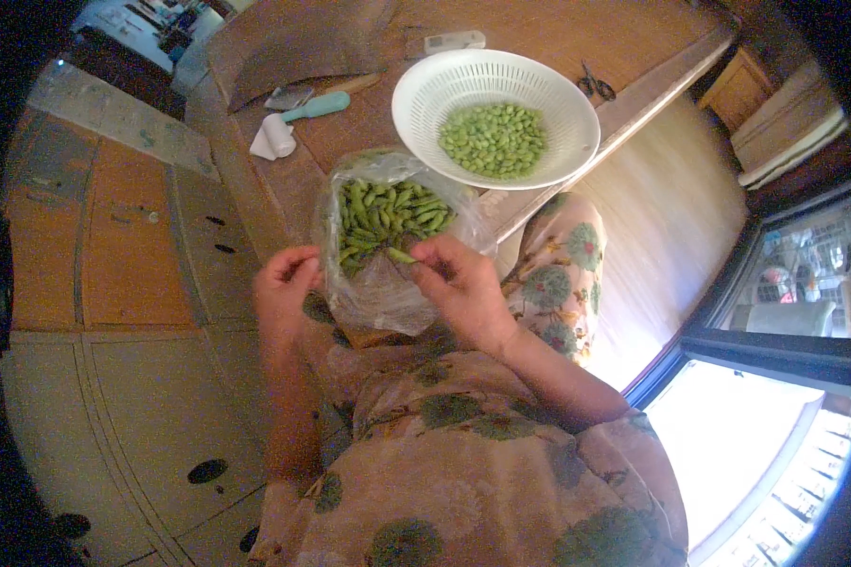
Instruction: The person shells edamame pods from a plastic bag by hand, removing the beans and placing them into a colander.
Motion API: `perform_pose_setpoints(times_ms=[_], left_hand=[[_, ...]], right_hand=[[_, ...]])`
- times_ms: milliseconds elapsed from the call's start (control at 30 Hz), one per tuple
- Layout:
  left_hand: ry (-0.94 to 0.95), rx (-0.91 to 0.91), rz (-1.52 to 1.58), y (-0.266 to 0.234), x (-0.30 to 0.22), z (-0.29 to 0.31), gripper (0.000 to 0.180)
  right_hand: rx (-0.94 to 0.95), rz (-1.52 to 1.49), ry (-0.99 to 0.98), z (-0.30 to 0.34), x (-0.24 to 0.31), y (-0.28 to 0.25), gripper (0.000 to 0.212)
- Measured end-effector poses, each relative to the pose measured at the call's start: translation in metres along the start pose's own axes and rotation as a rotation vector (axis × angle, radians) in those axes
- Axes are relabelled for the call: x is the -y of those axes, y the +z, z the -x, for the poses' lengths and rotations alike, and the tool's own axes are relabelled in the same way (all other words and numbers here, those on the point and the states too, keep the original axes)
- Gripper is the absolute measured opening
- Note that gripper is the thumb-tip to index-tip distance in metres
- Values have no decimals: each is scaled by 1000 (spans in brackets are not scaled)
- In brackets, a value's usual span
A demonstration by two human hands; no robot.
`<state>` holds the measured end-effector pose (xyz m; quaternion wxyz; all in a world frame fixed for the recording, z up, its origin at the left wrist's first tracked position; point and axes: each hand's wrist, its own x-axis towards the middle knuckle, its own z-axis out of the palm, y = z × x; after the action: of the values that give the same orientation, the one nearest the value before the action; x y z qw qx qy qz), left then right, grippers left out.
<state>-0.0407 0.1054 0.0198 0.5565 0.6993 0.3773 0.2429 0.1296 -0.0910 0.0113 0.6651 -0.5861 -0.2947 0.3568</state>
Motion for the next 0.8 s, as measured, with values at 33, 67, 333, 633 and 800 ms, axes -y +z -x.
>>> perform_pose_setpoints(times_ms=[33, 67, 333, 633, 800], left_hand=[[7, -96, -5, -20, 4, 0, 15], [9, -114, -9, -37, 12, -2, 15], [4, -300, -373, -103, 57, -16, 13], [83, -350, -403, -119, 73, -26, 14], [282, -94, -366, -41, -36, 20, 18]], right_hand=[[-5, 7, -17, 0, 0, 0, 14], [-6, 14, -36, 0, 0, 1, 14], [7, -17, -23, 1, 2, 9, 13], [6, -58, 37, 1, 3, 17, 15], [172, 145, 24, 2, 9, 17, 9]])
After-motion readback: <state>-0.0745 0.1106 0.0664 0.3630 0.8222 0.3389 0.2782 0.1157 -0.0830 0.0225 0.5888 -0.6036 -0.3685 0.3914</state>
